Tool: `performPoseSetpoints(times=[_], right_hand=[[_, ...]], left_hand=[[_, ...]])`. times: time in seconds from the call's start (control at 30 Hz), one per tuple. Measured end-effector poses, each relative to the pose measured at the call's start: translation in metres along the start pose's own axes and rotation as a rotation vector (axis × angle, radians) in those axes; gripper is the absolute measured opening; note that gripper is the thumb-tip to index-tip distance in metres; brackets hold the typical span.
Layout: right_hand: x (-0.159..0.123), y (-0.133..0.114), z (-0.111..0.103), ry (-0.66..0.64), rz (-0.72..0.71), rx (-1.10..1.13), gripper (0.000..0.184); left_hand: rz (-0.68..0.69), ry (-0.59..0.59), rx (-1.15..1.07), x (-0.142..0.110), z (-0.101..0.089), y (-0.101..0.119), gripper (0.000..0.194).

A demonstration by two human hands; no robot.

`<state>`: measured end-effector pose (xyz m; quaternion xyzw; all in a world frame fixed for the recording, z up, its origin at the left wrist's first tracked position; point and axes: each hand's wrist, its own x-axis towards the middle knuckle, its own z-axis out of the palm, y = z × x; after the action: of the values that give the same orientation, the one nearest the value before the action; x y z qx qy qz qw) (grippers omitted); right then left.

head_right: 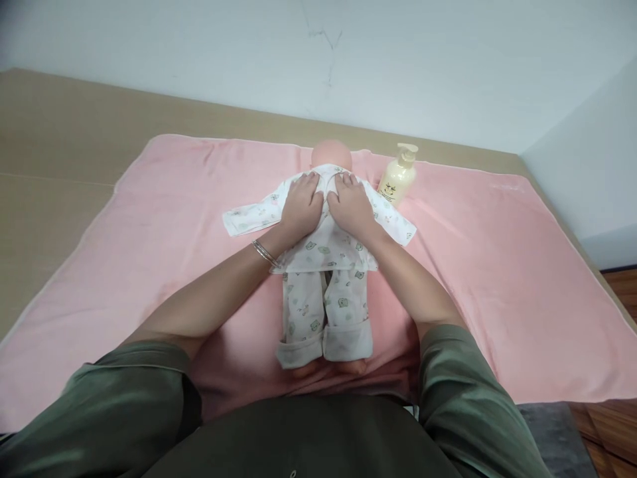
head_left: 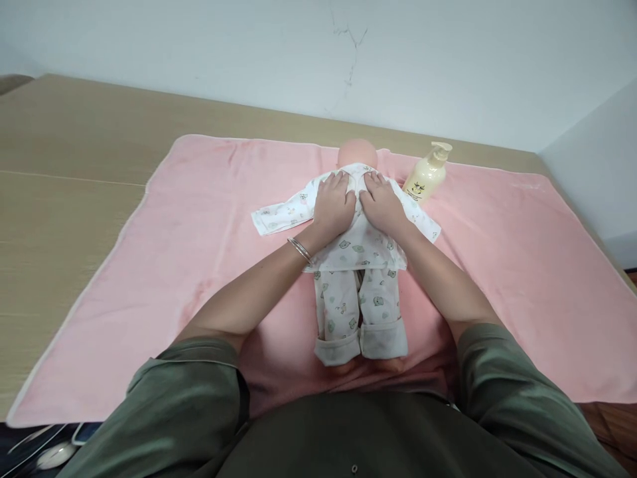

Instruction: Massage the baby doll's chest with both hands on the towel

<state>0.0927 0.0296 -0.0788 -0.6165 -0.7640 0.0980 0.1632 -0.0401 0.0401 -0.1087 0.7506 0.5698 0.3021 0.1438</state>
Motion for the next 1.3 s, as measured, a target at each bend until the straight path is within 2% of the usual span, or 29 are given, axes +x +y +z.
performPoseSetpoints(times=[0.17,0.37,0.6,0.7,0.9,1.0,1.17,1.3], right_hand=[[0.001,0.005,0.005,0.05,-0.006,0.031,0.06],[0.007,0.013,0.005,0.064,-0.025,0.07,0.057],[-0.021,-0.016,-0.003,-0.014,0.007,-0.076,0.062],[-0.028,-0.021,-0.005,-0.025,0.001,-0.086,0.062],[-0.002,0.002,-0.013,-0.112,0.01,-0.058,0.063],[-0.003,0.001,-0.014,-0.135,0.0,-0.091,0.064],[-0.024,-0.018,-0.007,-0.081,-0.045,-0.156,0.063],[-0.012,-0.007,-0.003,-0.018,-0.056,-0.061,0.059]], left_hand=[[0.034,0.019,0.028,-0.005,0.0,0.003,0.056],[0.054,0.001,0.047,-0.021,0.001,0.012,0.065],[-0.033,-0.023,-0.027,0.002,-0.006,-0.006,0.056],[-0.036,-0.005,-0.015,0.001,-0.008,-0.004,0.054],[-0.006,-0.011,0.102,-0.023,-0.008,0.022,0.06],[-0.037,-0.026,0.064,-0.017,-0.011,0.02,0.059],[-0.07,-0.073,0.011,0.005,-0.016,0.001,0.058],[-0.006,-0.033,0.102,-0.009,-0.011,0.01,0.057]])
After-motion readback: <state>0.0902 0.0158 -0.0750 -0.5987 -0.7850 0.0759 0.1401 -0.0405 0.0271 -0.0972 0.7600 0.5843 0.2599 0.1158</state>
